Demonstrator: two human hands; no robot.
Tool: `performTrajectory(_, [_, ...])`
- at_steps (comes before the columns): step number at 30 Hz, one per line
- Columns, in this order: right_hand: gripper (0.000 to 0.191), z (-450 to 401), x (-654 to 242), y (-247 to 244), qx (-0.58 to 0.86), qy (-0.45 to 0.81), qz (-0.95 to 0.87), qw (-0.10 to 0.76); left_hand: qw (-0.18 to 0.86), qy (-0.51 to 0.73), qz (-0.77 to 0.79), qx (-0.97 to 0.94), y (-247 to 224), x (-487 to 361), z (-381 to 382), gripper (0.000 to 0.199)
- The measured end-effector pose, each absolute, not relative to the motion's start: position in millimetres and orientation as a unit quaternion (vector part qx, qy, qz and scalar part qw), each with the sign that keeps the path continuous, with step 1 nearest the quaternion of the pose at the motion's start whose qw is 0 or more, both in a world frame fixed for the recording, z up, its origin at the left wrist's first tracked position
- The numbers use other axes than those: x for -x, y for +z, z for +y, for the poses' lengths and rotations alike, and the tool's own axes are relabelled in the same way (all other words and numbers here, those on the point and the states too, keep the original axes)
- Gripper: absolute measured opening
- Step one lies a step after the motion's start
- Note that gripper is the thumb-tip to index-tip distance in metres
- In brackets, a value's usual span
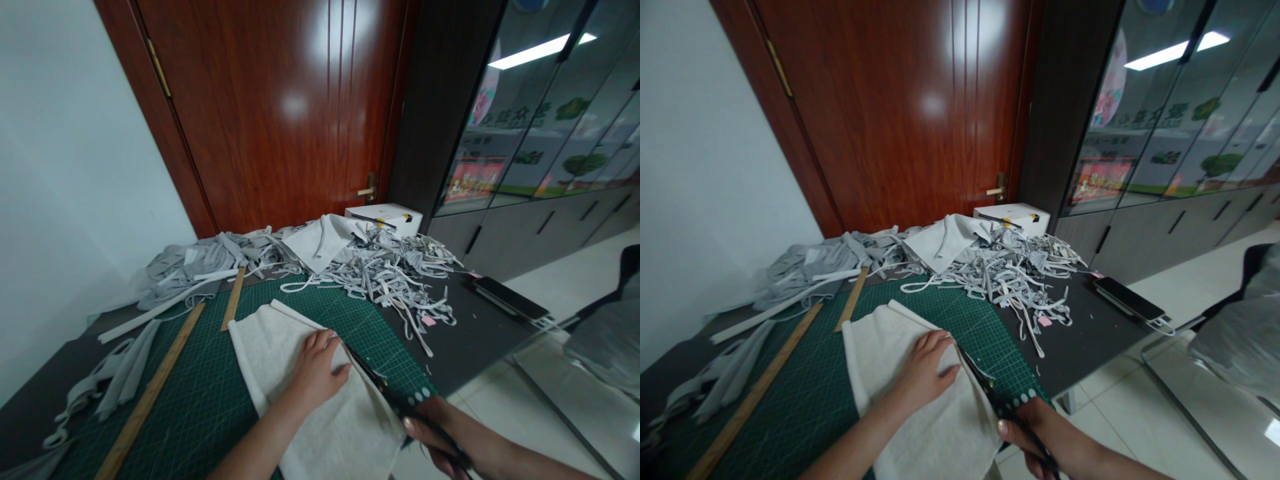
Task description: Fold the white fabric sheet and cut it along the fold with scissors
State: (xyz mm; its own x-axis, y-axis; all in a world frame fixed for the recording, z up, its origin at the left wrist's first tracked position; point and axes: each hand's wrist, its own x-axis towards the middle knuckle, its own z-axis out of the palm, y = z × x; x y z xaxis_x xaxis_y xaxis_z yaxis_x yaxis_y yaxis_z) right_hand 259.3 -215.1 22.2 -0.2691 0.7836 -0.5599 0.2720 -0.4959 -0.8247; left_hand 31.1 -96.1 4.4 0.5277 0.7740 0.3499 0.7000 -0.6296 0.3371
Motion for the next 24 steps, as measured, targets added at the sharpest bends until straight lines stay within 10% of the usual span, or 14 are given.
performTrajectory(24, [0.075,-227,-277,40,0.552,0.671,-0.458,0.191,0.235,0.233,0.430,-0.840,10,-36,-96,0.035])
